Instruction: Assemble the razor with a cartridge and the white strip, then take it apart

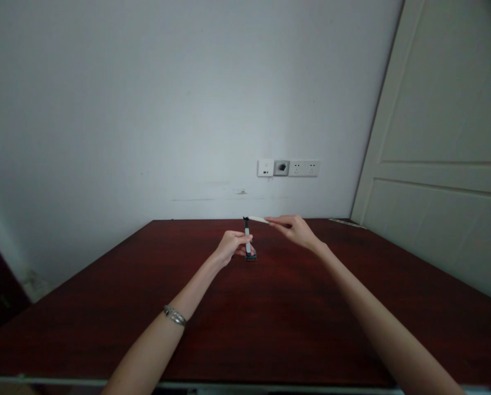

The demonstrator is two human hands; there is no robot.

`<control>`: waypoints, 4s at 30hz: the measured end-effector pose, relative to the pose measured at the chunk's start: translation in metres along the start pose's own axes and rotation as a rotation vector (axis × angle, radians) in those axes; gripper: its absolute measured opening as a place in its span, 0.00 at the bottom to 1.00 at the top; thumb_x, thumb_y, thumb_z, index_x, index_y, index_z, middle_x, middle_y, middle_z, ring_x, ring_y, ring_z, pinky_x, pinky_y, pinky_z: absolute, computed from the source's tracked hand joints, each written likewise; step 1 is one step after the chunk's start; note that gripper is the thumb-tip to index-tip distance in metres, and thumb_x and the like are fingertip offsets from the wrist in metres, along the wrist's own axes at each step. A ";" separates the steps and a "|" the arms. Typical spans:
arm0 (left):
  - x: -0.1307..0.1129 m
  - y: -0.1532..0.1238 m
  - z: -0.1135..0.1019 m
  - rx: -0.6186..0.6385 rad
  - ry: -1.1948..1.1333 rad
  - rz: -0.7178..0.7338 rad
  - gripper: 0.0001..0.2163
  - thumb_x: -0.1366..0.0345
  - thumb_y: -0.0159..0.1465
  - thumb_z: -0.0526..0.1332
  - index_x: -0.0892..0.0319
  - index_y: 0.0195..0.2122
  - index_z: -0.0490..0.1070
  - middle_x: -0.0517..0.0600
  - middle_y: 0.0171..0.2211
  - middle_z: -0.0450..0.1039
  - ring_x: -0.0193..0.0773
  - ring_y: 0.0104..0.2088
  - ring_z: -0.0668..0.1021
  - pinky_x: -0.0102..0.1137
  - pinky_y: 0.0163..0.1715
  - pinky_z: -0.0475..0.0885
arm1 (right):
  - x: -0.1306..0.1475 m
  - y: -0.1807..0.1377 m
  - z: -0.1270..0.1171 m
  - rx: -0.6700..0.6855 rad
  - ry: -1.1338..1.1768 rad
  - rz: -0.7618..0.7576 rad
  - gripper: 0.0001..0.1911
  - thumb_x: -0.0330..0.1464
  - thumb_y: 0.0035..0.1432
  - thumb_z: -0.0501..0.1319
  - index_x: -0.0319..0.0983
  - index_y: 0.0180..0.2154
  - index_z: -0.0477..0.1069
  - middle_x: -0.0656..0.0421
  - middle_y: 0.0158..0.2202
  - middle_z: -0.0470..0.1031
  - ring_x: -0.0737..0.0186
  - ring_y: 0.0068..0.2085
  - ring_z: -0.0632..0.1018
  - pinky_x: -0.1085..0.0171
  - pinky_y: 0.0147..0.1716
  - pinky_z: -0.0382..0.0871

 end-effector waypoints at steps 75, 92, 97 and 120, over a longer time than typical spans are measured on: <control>0.006 0.019 -0.018 -0.098 0.318 0.343 0.12 0.60 0.51 0.61 0.65 0.28 0.75 0.51 0.24 0.75 0.36 0.25 0.74 0.28 0.27 0.68 | 0.027 -0.060 0.118 -0.171 1.219 0.639 0.23 0.53 0.47 0.56 0.39 0.24 0.58 0.72 0.13 0.46 0.78 0.13 0.47 0.74 0.10 0.38; 0.002 0.016 -0.019 -0.125 0.324 0.284 0.09 0.62 0.51 0.60 0.64 0.25 0.74 0.49 0.21 0.73 0.34 0.23 0.73 0.26 0.24 0.66 | 0.027 -0.070 0.131 -0.040 1.150 0.697 0.21 0.51 0.49 0.55 0.39 0.24 0.59 0.71 0.14 0.49 0.77 0.14 0.49 0.74 0.11 0.40; 0.002 0.018 -0.021 -0.124 0.331 0.308 0.10 0.61 0.52 0.60 0.64 0.24 0.73 0.50 0.21 0.74 0.34 0.22 0.74 0.27 0.25 0.67 | 0.017 -0.070 0.112 -0.114 1.136 0.661 0.19 0.48 0.51 0.54 0.37 0.29 0.65 0.69 0.16 0.51 0.77 0.15 0.50 0.74 0.12 0.41; 0.014 0.018 -0.030 -0.186 0.220 0.154 0.05 0.68 0.55 0.60 0.67 0.28 0.71 0.52 0.23 0.74 0.34 0.21 0.76 0.23 0.17 0.67 | -0.054 -0.067 0.082 0.068 0.174 0.435 0.14 0.30 0.54 0.53 0.38 0.41 0.71 0.55 0.30 0.74 0.60 0.32 0.74 0.65 0.32 0.64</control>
Point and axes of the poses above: each hand's wrist, its own y-axis towards the middle knuckle, its own z-axis out of the palm, x = y × z, the point moved 9 cm from there along y, towards the middle knuckle
